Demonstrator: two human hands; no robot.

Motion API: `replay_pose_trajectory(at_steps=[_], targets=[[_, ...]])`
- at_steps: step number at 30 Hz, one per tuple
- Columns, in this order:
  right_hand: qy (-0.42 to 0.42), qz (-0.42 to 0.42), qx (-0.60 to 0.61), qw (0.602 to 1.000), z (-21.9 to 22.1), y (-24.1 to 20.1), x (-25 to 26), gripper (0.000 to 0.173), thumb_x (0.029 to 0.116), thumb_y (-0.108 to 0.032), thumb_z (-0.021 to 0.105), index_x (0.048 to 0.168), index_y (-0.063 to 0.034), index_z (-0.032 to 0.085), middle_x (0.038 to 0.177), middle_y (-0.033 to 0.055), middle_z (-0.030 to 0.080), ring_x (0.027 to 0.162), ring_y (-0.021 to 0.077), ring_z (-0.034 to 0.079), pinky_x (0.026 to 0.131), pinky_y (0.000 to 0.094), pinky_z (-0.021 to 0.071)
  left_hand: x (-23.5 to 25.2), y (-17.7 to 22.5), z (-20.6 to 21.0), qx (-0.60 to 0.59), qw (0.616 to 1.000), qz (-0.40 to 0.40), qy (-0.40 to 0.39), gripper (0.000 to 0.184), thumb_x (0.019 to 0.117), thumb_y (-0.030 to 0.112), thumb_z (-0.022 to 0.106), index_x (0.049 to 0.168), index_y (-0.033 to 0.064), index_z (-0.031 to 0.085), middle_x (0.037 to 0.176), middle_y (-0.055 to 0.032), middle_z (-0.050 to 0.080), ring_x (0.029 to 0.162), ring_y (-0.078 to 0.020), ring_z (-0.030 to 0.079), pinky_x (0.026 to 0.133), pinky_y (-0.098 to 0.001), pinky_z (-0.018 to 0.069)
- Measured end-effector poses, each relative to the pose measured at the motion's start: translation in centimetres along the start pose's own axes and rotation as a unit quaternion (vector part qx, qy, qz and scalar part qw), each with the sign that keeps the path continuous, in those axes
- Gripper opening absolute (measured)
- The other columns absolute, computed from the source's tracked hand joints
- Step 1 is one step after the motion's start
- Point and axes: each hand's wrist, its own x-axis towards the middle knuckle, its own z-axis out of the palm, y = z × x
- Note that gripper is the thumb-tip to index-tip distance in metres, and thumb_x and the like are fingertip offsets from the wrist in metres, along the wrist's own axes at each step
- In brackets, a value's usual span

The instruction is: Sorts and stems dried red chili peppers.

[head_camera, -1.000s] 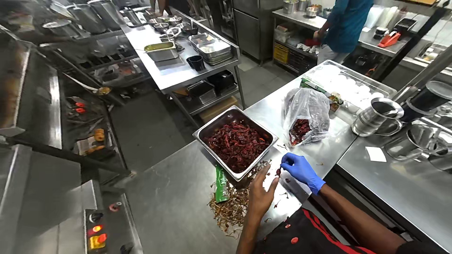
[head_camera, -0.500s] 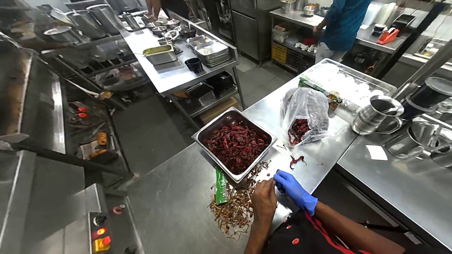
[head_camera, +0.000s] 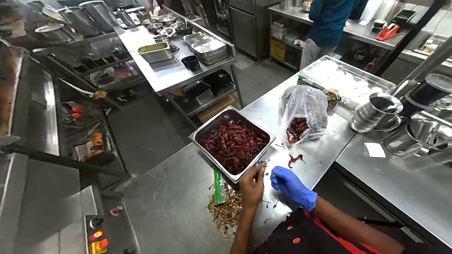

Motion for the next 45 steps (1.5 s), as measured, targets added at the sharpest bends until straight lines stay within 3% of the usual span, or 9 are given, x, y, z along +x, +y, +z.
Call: replay_pose_trajectory(at_steps=[4, 9, 12, 18, 23, 28, 32, 38, 45], targets=[[-0.046, 0.049, -0.525, 0.848, -3.1, 3.1, 0.1, 0.035, 0.1021, -0.046, 0.052, 0.106, -0.0176, 0.072, 0.091, 0.0027, 0.071, 0.084, 0.018, 0.069, 0.078, 0.0468, 0.0564, 6.7, 3.5, -4.7, 0.173, 0.983, -0.024, -0.055, 0.035, 0.1049, 0.032, 0.058, 0.133, 0.0136, 0.067, 0.118, -0.0124, 0.071, 0.103, -0.028, 0.07, 0.091, -0.0565, 0.0568], [-0.011, 0.116, -0.597, 0.794, -4.8, 3.2, -1.4, 0.034, 0.1014, -0.046, 0.05, 0.11, -0.0224, 0.073, 0.095, 0.0012, 0.073, 0.091, 0.0189, 0.07, 0.082, 0.0505, 0.0554, 9.2, 6.0, -7.5, 0.237, 0.971, -0.008, -0.035, 0.073, 0.1021, 0.035, 0.062, 0.164, 0.0242, 0.025, 0.162, -0.0117, 0.035, 0.123, -0.0344, 0.059, 0.092, -0.0555, 0.0546], [0.078, 0.068, -0.604, 0.79, -5.4, 2.1, -1.4, 0.023, 0.1007, -0.038, 0.057, 0.103, -0.0224, 0.074, 0.087, -0.0006, 0.072, 0.082, 0.0181, 0.069, 0.074, 0.0491, 0.0567, 7.4, 2.6, -6.3, 0.287, 0.956, 0.012, 0.059, 0.067, 0.1007, 0.038, 0.06, 0.16, 0.0195, 0.036, 0.164, -0.0127, 0.031, 0.144, -0.0354, 0.043, 0.112, -0.0594, 0.0416], [0.11, -0.066, -0.691, 0.711, -5.8, 1.9, 1.6, 0.019, 0.0972, -0.027, 0.062, 0.108, -0.017, 0.074, 0.096, 0.004, 0.072, 0.091, 0.0238, 0.068, 0.081, 0.0499, 0.0542, 0.6, 2.0, -1.3, 0.201, 0.978, -0.004, 0.06, 0.046, 0.103, 0.032, 0.059, 0.146, 0.0165, 0.055, 0.152, -0.006, 0.05, 0.136, -0.0227, 0.053, 0.107, -0.0482, 0.05], [0.096, -0.1, -0.767, 0.626, -5.5, 3.0, 2.3, 0.023, 0.0851, -0.039, 0.074, 0.089, -0.0176, 0.07, 0.078, 0.0036, 0.065, 0.076, 0.0259, 0.064, 0.069, 0.0512, 0.0521, -2.7, 0.2, 0.9, 0.159, 0.987, -0.009, 0.026, 0.042, 0.1008, 0.029, 0.062, 0.142, 0.0228, 0.06, 0.145, 0.001, 0.057, 0.129, -0.0157, 0.058, 0.102, -0.043, 0.0552], [0.097, -0.084, -0.696, 0.706, -5.4, 2.5, 1.7, 0.015, 0.0942, -0.028, 0.062, 0.085, -0.0164, 0.068, 0.077, 0.0019, 0.065, 0.074, 0.0213, 0.065, 0.067, 0.0474, 0.0528, -3.3, -1.7, 1.3, 0.117, 0.992, -0.005, -0.041, 0.032, 0.1024, 0.026, 0.06, 0.134, 0.0216, 0.066, 0.131, 0.0046, 0.066, 0.12, -0.0086, 0.063, 0.101, -0.0378, 0.0568], [0.032, -0.061, -0.543, 0.837, -4.8, -0.9, 0.5, 0.014, 0.0988, -0.027, 0.061, 0.09, -0.0191, 0.069, 0.073, -0.0026, 0.063, 0.063, 0.0123, 0.061, 0.057, 0.0387, 0.053, -2.7, -2.1, 2.4, 0.053, 0.992, 0.005, -0.114, 0.042, 0.1006, 0.029, 0.063, 0.143, 0.028, 0.06, 0.153, 0.0074, 0.049, 0.133, -0.0083, 0.054, 0.107, -0.0392, 0.0528], [0.014, -0.04, -0.463, 0.885, -4.4, -4.0, -0.5, 0.017, 0.101, -0.031, 0.058, 0.094, -0.0186, 0.068, 0.074, -0.0001, 0.061, 0.064, 0.0146, 0.058, 0.056, 0.0367, 0.0493, -2.0, -1.8, 3.4, -0.172, 0.976, -0.111, -0.069, 0.027, 0.0952, 0.017, 0.074, 0.122, 0.0178, 0.074, 0.101, -0.0034, 0.076, 0.085, -0.0203, 0.073, 0.08, -0.039, 0.0634], [0.033, -0.052, -0.426, 0.903, -3.6, -1.4, 0.4, 0.035, 0.1033, -0.043, 0.055, 0.089, -0.0146, 0.069, 0.073, -0.0001, 0.06, 0.067, 0.0129, 0.058, 0.064, 0.0357, 0.0502, -2.0, -1.6, 3.0, -0.248, 0.957, -0.121, -0.086, 0.024, 0.0938, 0.008, 0.073, 0.116, 0.0021, 0.073, 0.105, -0.0135, 0.075, 0.094, -0.0268, 0.073, 0.089, -0.0421, 0.0621]])
